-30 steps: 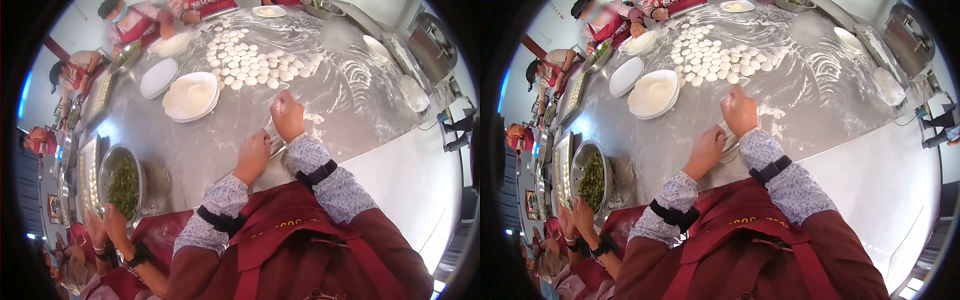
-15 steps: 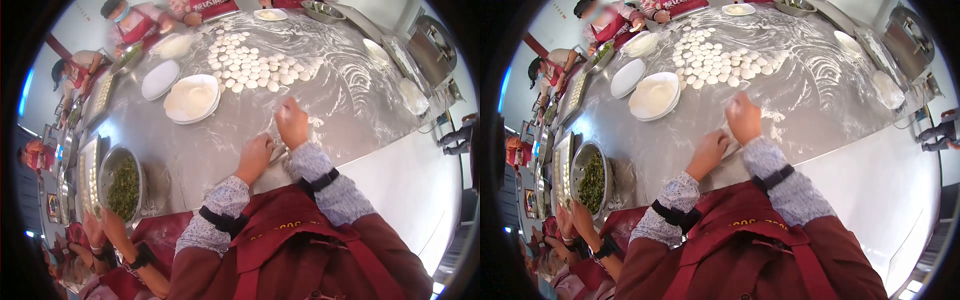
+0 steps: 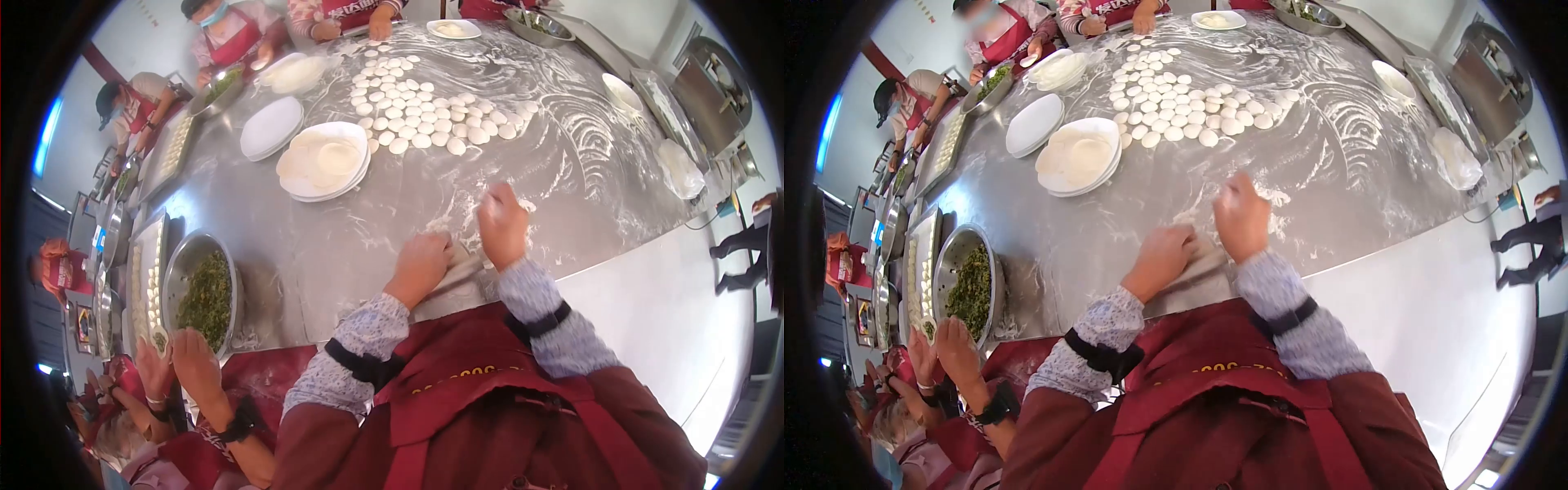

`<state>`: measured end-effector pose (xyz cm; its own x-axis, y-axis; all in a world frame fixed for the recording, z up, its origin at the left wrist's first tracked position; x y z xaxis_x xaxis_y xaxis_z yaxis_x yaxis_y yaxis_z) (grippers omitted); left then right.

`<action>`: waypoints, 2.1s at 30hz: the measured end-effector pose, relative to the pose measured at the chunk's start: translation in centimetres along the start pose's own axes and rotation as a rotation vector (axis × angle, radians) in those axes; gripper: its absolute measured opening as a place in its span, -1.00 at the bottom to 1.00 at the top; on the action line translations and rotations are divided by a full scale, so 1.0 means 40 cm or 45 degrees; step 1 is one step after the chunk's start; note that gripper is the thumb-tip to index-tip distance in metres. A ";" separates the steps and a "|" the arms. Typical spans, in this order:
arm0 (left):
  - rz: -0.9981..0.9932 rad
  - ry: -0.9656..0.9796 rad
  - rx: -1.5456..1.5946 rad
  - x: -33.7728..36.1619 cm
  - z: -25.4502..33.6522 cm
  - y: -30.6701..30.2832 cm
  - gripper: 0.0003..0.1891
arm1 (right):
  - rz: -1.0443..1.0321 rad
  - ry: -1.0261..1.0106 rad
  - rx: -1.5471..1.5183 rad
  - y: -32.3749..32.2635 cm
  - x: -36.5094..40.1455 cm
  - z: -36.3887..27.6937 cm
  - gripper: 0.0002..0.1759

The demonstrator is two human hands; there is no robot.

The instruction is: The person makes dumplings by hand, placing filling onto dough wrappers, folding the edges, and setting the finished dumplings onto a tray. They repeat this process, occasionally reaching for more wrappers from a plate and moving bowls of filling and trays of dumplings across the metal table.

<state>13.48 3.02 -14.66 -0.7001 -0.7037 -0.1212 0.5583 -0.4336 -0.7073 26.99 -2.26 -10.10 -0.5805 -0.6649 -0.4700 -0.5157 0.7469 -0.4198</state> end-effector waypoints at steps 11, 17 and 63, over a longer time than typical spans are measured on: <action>0.108 -0.037 0.132 -0.025 0.006 0.015 -0.83 | 0.025 -0.059 0.034 0.043 -0.041 -0.022 -0.88; -0.005 -0.159 0.208 0.022 -0.087 -0.022 -0.81 | 0.001 0.055 -0.080 -0.091 0.091 0.004 -0.92; -0.073 0.154 0.205 0.013 -0.004 0.011 -0.84 | 0.024 -0.015 0.117 0.023 -0.024 -0.030 -0.93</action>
<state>13.27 2.55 -15.14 -0.7758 -0.6067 -0.1735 0.5730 -0.5622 -0.5963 26.33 -0.93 -9.08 -0.5815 -0.6514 -0.4875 -0.4448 0.7562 -0.4799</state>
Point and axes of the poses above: each hand's wrist, its own x-axis away from the middle knuckle, its own y-axis out of the palm, z = x × y, the point moved 8 cm from there along -x, towards the middle knuckle, and after that the axes turned 1 degree about x, right-handed, at the moved point
